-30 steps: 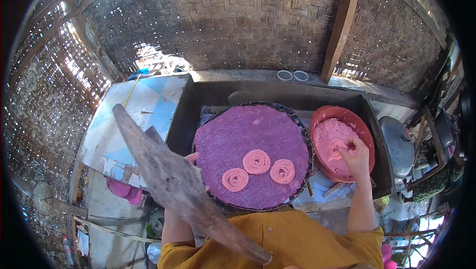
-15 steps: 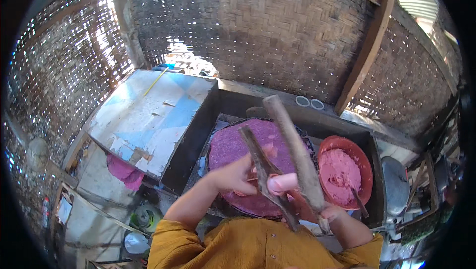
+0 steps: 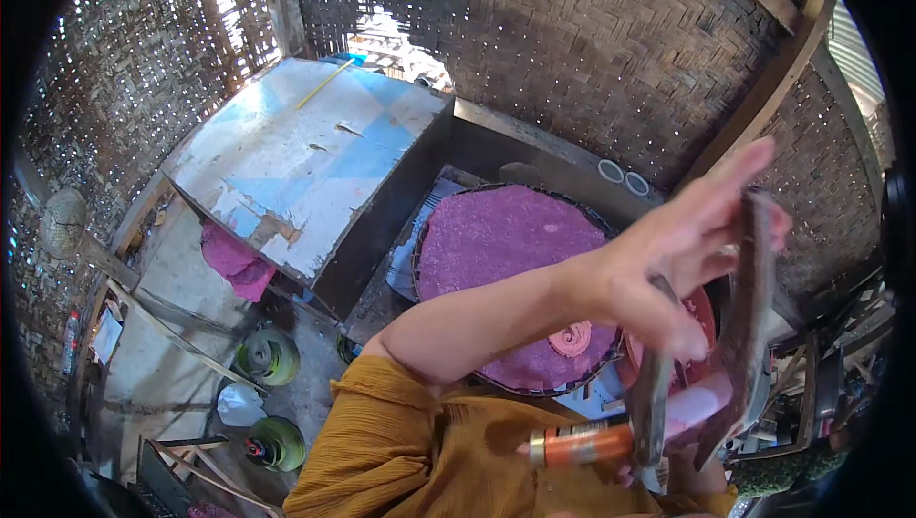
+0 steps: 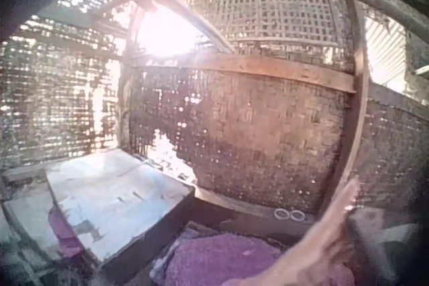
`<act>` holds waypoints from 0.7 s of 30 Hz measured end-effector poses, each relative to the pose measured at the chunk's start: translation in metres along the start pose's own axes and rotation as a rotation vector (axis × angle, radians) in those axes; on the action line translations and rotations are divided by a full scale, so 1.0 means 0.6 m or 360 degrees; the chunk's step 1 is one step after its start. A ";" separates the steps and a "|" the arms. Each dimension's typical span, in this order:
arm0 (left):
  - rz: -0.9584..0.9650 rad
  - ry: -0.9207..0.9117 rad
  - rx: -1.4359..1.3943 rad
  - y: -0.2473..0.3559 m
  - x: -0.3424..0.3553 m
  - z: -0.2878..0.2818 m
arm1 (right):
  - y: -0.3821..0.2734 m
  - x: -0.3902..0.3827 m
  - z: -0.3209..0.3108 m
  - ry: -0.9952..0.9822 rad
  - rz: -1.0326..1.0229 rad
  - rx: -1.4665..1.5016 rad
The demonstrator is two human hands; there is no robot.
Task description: The person uses a wooden mold and a metal spatula to scoop pink batter from a red bowl and form spiral-shaped cakes on a purple tray. The person repeatedly fills the mold, presses the batter, and releases the formed spirals onto the tray.
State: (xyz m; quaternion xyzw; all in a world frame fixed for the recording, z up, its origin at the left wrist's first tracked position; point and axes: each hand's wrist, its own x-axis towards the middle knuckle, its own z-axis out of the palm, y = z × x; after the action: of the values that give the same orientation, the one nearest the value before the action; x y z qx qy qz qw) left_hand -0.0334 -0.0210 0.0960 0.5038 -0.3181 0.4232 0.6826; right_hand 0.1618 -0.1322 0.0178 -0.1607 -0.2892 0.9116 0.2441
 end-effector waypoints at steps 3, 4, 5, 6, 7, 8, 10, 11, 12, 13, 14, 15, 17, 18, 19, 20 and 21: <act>-0.0203 0.0382 -0.0185 -0.025 -0.061 -0.053 | -0.011 -0.020 -0.029 0.0118 0.0011 -0.0134; -0.0246 0.0450 -0.0210 -0.026 -0.078 -0.068 | -0.012 -0.024 -0.028 0.0168 0.0008 -0.0155; -0.0253 0.0538 -0.0223 -0.032 -0.091 -0.082 | -0.011 -0.028 -0.027 0.0212 -0.0006 -0.0180; -0.0258 0.0628 -0.0232 -0.039 -0.105 -0.096 | -0.007 -0.028 -0.029 0.0247 -0.0004 -0.0186; -0.0255 0.0714 -0.0232 -0.043 -0.119 -0.111 | -0.003 -0.026 -0.029 0.0277 0.0002 -0.0203; -0.0240 0.0811 -0.0336 -0.050 -0.134 -0.128 | 0.002 -0.022 -0.032 0.0305 0.0002 -0.0221; -0.0205 0.1010 -0.0528 -0.061 -0.163 -0.159 | 0.009 -0.012 -0.045 0.0361 0.0020 -0.0272; -0.0156 0.1040 -0.0514 -0.062 -0.172 -0.166 | 0.011 -0.006 -0.047 0.0385 0.0043 -0.0298; -0.0163 0.1077 -0.0616 -0.065 -0.184 -0.183 | 0.012 0.002 -0.049 0.0424 0.0065 -0.0345; -0.0164 0.1114 -0.0711 -0.060 -0.191 -0.194 | 0.008 0.011 -0.053 0.0471 0.0111 -0.0417; -0.0165 0.1151 -0.0805 -0.057 -0.197 -0.201 | 0.007 0.019 -0.054 0.0514 0.0085 -0.0452; -0.0170 0.1390 -0.0696 -0.058 -0.202 -0.203 | 0.006 0.026 -0.055 0.0556 0.0059 -0.0487; -0.0026 0.1290 -0.0732 -0.057 -0.214 -0.213 | 0.004 0.033 -0.059 0.0614 0.0057 -0.0573; 0.0045 0.1238 -0.0749 -0.056 -0.222 -0.220 | 0.001 0.033 -0.066 0.0623 0.0079 -0.0623; 0.0102 0.1194 -0.0797 -0.056 -0.229 -0.224 | 0.000 0.030 -0.073 0.0640 0.0103 -0.0670; 0.0135 0.1147 -0.0803 -0.056 -0.235 -0.226 | 0.002 0.024 -0.082 0.0652 0.0108 -0.0658; 0.0166 0.1100 -0.0810 -0.057 -0.240 -0.225 | 0.006 0.017 -0.092 0.0666 0.0113 -0.0645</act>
State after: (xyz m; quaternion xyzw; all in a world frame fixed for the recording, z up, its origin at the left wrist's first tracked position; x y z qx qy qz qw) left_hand -0.0650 0.0667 -0.0814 0.1311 -0.1901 0.5091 0.8291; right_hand 0.1763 -0.1047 -0.0291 -0.4006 -0.4029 0.7903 0.2294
